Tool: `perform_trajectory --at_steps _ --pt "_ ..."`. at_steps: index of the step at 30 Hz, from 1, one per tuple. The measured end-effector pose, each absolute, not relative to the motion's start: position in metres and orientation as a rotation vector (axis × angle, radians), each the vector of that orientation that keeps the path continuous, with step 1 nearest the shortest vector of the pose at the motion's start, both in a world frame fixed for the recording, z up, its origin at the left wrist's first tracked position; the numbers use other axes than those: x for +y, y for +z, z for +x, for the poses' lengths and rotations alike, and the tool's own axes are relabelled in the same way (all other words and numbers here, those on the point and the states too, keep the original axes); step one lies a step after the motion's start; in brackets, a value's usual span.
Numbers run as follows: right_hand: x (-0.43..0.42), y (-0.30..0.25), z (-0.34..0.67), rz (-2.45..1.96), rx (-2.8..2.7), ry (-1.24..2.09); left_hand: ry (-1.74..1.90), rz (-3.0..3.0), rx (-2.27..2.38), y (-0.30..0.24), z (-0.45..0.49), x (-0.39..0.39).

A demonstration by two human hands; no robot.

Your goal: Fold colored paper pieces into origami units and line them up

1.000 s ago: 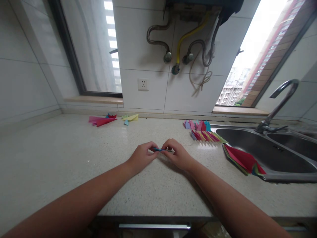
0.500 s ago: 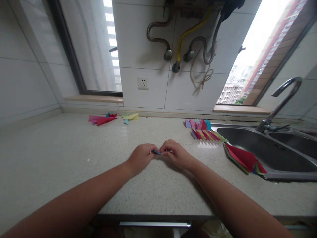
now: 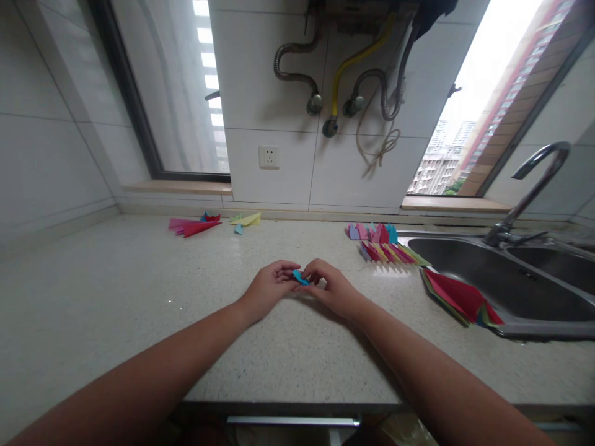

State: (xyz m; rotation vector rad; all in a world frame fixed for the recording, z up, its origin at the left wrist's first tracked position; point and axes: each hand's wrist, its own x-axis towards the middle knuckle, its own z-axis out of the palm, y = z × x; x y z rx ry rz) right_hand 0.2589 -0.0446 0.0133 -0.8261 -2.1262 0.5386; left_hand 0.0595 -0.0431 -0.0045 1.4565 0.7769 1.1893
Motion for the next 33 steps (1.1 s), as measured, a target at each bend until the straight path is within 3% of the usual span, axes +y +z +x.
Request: perform_trajectory --at_steps 11,33 --pt "-0.0379 0.0082 0.2587 -0.919 -2.142 0.429 1.078 1.370 0.823 -0.0006 0.0622 -0.0440" --pt "-0.0402 0.0105 0.2603 -0.923 -2.021 0.823 1.148 1.504 0.787 -0.0059 0.0579 -0.0403"
